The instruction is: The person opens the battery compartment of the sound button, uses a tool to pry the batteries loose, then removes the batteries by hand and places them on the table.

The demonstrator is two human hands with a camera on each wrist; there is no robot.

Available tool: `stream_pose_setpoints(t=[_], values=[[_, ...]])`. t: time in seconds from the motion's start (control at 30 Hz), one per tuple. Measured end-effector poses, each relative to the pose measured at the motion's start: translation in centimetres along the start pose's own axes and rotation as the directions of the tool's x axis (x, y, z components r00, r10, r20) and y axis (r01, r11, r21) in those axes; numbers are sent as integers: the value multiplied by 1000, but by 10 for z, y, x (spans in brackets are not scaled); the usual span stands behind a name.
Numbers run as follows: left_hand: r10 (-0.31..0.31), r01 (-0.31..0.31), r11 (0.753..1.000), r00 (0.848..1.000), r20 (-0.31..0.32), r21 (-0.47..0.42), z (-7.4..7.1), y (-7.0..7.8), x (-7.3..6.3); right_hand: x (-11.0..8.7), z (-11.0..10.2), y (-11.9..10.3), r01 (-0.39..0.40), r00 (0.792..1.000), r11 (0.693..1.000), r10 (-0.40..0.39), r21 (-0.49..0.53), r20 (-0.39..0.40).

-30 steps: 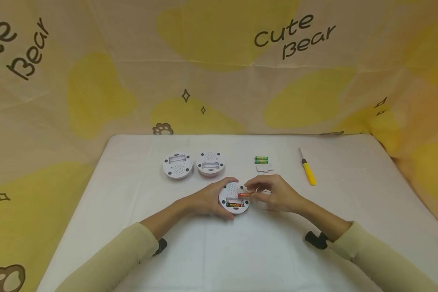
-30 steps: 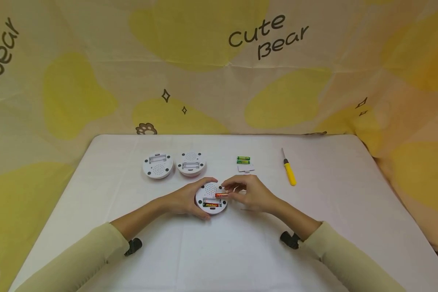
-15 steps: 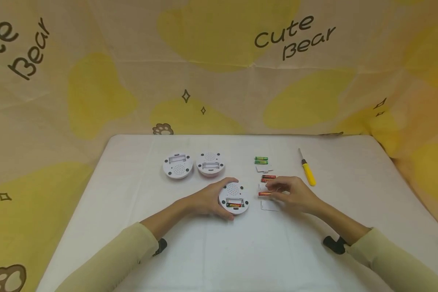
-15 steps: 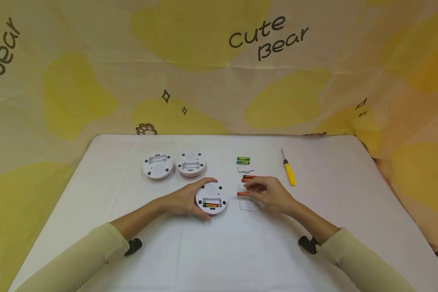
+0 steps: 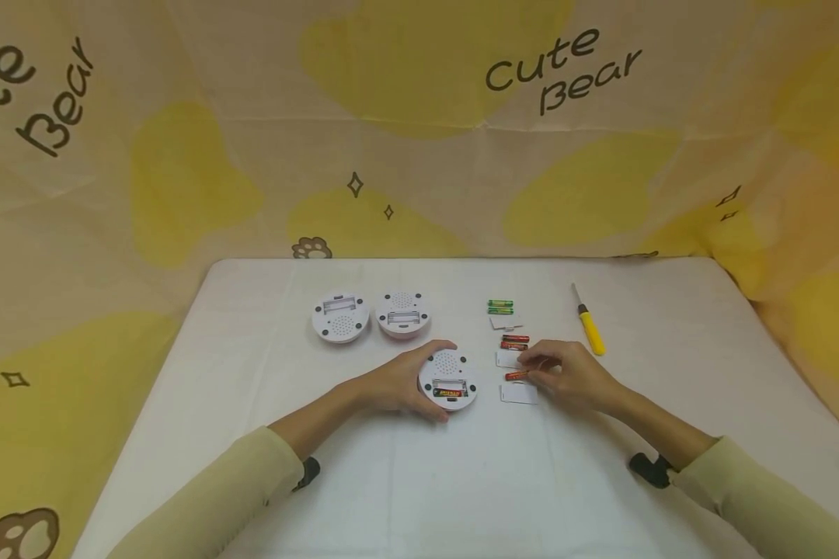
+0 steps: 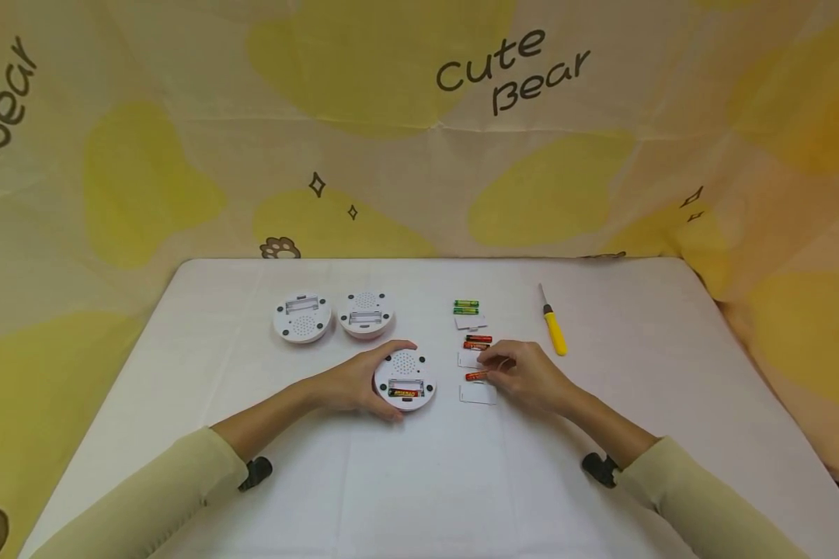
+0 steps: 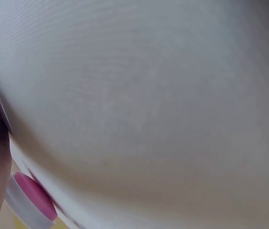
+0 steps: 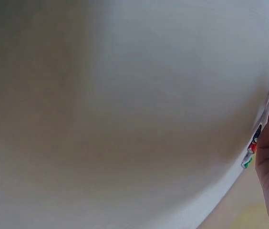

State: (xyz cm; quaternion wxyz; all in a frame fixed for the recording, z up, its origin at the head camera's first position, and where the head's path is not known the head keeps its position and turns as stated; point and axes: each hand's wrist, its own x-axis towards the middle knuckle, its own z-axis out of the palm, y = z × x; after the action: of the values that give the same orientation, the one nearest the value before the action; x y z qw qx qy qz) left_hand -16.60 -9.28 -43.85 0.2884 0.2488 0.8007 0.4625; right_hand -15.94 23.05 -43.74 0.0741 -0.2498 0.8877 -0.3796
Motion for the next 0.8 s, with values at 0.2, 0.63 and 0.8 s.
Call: stream_pose_setpoints(t=[0.2,0.63,0.8], values=[[4,-4,1000,1000,-1,-6,0,1,0,-2,0,0,8,1000,999,-7,-43,28],[-12,12,1000,1000,-5,7,0,1,0,5,-2,-15,90,996,996,-90,-27,-10],[-9,9,1000,1000,-6,-2,1,0,1,13,5,-34,113,993,987,-114,116,4]])
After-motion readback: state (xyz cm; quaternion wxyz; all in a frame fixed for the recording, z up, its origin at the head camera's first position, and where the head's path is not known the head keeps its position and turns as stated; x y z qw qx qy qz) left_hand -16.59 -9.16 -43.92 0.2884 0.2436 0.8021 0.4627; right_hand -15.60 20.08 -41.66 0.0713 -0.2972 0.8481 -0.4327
